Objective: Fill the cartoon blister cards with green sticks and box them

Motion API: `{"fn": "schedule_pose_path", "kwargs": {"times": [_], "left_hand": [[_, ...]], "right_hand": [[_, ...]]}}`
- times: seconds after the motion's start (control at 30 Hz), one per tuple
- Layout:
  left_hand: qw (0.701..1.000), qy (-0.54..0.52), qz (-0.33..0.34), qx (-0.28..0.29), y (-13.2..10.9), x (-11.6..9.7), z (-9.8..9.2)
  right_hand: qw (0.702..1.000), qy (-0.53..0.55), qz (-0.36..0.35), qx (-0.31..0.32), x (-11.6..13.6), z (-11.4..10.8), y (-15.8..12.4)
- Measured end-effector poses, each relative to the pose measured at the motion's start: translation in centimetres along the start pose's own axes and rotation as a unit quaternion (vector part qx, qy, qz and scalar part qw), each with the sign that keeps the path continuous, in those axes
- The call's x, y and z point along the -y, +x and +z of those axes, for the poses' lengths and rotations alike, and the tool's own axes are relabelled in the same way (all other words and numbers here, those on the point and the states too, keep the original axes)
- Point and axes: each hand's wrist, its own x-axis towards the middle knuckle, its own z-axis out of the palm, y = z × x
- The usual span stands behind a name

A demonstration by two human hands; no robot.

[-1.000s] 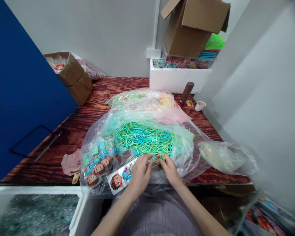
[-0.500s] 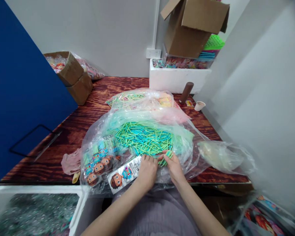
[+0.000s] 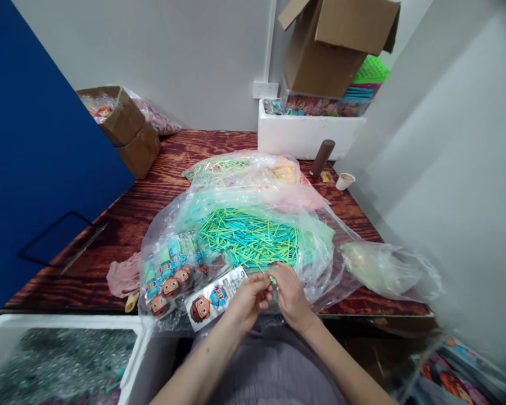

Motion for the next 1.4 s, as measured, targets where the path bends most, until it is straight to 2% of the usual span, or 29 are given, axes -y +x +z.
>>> {"fn": "schedule_pose_path", "kwargs": {"times": [0.17, 0.3, 0.4, 0.5, 0.57, 0.6, 0.67, 0.73, 0.77, 0.83, 0.93, 1.03, 1.13, 1.27, 1.33, 1.4], "left_hand": [[0.999, -0.036, -0.035, 0.013, -0.4, -0.1, -0.8], [0.998, 0.033, -0.042, 0.032, -0.7, -0.2, -1.5], [0.981, 0.192, 0.04, -0.002, -1.2, -0.2, -1.9], [0.926, 0.347, 0.148, -0.036, -2.1, 0.1, -2.1], [0.9, 0.389, 0.192, -0.052, -2.4, 0.3, -2.0], [0.897, 0.39, 0.198, -0.055, -2.5, 0.5, -2.0], [0.908, 0.37, 0.189, -0.049, -2.4, 0.8, -1.8], [0.926, 0.333, 0.172, -0.032, -1.9, 1.0, -1.5], [0.933, 0.319, 0.164, -0.021, -1.6, 1.0, -1.4], [0.941, 0.305, 0.145, 0.003, -1.0, 1.1, -1.0], [0.945, 0.304, 0.122, 0.018, -0.3, 1.2, -0.4], [0.933, 0.326, 0.155, -0.019, 0.0, 1.3, 0.0], [0.894, 0.387, 0.22, -0.059, 0.0, 1.3, 0.3], [0.832, 0.506, 0.216, -0.07, -0.1, 1.0, 0.2], [0.822, 0.522, 0.223, -0.055, -0.1, 0.8, -0.2], [0.832, 0.503, 0.232, -0.029, 0.0, 0.6, -0.6]], "right_hand": [[1.0, -0.014, -0.001, 0.026, 0.2, -0.4, 0.0], [0.991, -0.009, -0.012, 0.129, 0.7, -1.4, 0.3], [0.978, 0.051, 0.021, 0.203, 0.4, -1.8, 0.4], [0.96, 0.145, 0.145, 0.191, -0.5, -1.9, 1.0], [0.922, 0.24, 0.269, 0.143, -1.1, -2.0, 1.9], [0.888, 0.304, 0.327, 0.11, -1.3, -2.1, 2.4], [0.797, 0.442, 0.409, 0.046, -1.4, -2.1, 3.4], [0.713, 0.541, 0.446, -0.012, -1.1, -2.0, 4.1], [0.684, 0.57, 0.453, -0.036, -0.7, -1.8, 4.3], [0.656, 0.594, 0.458, -0.086, 0.1, -1.2, 4.4], [0.647, 0.588, 0.459, -0.159, 1.5, -0.1, 4.3], [0.65, 0.578, 0.457, -0.187, 2.6, 0.7, 4.1], [0.67, 0.565, 0.449, -0.176, 3.2, 1.2, 3.9], [0.71, 0.518, 0.448, -0.16, 3.4, 1.3, 3.7], [0.723, 0.514, 0.44, -0.14, 3.3, 1.0, 3.5], [0.715, 0.533, 0.438, -0.11, 3.1, 0.7, 3.4]]}}
